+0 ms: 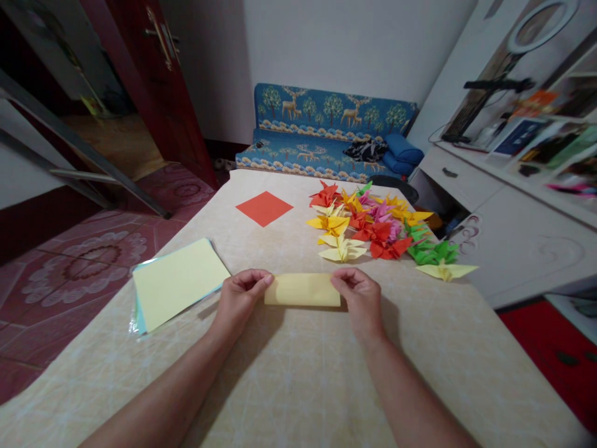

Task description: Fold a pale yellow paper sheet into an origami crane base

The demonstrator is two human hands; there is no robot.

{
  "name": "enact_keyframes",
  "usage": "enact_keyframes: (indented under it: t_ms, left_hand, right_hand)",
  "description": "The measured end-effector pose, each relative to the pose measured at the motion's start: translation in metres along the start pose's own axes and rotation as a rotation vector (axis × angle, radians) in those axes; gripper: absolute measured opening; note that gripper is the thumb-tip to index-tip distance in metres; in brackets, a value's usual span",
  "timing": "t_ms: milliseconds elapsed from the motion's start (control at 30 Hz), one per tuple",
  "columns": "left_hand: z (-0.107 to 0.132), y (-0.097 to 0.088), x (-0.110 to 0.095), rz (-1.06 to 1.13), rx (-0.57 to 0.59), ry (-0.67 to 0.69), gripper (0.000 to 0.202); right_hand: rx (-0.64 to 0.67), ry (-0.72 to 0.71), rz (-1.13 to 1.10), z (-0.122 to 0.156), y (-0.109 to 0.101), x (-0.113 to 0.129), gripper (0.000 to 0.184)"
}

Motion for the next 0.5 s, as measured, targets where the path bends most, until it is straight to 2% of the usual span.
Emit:
enact_keyframes:
  t_ms: [133, 233, 333, 433, 500]
  left_hand:
    - [0.000, -0.006, -0.010, -0.117, 0.051, 0.362, 0.008]
    - [0.004, -0.009, -0.017, -0.231, 0.141, 0.589, 0.005]
    - [0.009, -0.008, -0.019, -0.343, 0.277, 0.696, 0.011]
    - [0.014, -0.001, -0.017, -0.420, 0.489, 0.832, 0.015]
    - [0.017, 0.005, -0.014, -0.470, 0.615, 0.884, 0.016]
  right_hand:
    - [0.034, -0.334, 0.194, -0.005, -0.007, 0.009, 0.001]
    - [0.128, -0.548, 0.286, -0.009, -0.017, 0.015, 0.007]
    - [0.274, -0.668, 0.413, -0.014, -0.033, 0.018, 0.013]
    - [0.522, -0.747, 0.509, -0.018, -0.053, 0.017, 0.019]
    - [0.636, -0.758, 0.561, -0.020, -0.066, 0.015, 0.019]
Point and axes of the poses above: each hand's wrist, its own z-axis away from the middle knuckle, its own y-axis out of the palm, x = y × z, the point moved 1 cm from there along -z, towards the middle knuckle, and after that the axes turned 3 degrees about -x, right-handed, at the moved point
